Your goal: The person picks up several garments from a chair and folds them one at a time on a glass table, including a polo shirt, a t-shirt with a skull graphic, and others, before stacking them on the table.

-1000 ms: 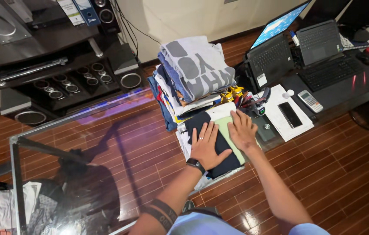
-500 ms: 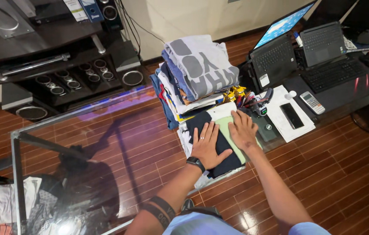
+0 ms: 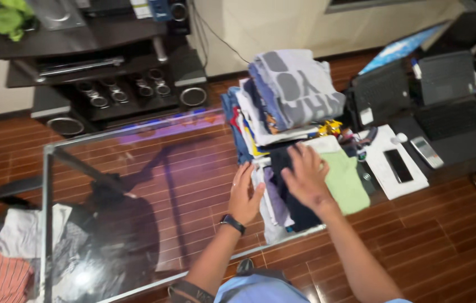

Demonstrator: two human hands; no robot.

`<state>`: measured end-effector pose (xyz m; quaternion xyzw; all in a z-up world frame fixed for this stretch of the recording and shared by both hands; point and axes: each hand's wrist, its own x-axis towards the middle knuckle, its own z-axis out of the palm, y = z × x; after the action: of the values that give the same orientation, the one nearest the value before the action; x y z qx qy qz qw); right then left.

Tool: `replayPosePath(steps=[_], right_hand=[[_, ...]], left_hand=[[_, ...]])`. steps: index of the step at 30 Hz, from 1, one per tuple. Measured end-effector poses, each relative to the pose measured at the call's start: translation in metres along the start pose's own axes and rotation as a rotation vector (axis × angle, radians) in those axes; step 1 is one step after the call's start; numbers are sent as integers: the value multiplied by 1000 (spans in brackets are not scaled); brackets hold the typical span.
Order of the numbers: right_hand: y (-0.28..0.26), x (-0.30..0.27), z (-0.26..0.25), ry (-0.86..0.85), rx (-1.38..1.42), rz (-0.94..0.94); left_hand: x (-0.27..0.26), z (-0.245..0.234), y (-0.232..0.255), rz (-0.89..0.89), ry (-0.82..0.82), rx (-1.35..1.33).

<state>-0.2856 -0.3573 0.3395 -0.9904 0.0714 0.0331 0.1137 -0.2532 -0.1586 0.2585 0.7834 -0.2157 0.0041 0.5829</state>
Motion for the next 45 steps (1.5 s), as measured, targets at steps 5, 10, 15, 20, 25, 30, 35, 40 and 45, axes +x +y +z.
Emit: replayPosePath(steps=[5,10,15,20,25,30,35,40,45], right_hand=[[-68,7,37,-129,64,-238],[-122,8,69,-302,324,-430],[-181,13,134,-260,645,-511],[-291,-5,100,-395,759,-446],[-334,-12,128,-433,848,-388],[-354,-4,143,-521,866,-306],[-361,-10,165,-600,867,-251],[-351,3,191,-670,824,-262],[-376,7,152,-885,585,-142]], left_hand=[[-6,-42,-20,-45,45,-164],[-30,-96,-65,-146,121,-291],[-67,-169,-104,-303,192,-662],[-86,-236,-167,-361,209,-541],[-106,-293,-187,-454,191,-431],[-109,-330,-196,-515,230,-469],[-123,-347,-195,-604,318,-491],[-127,-348,-217,-631,423,-505],[-122,-378,-193,-664,553,-229]])
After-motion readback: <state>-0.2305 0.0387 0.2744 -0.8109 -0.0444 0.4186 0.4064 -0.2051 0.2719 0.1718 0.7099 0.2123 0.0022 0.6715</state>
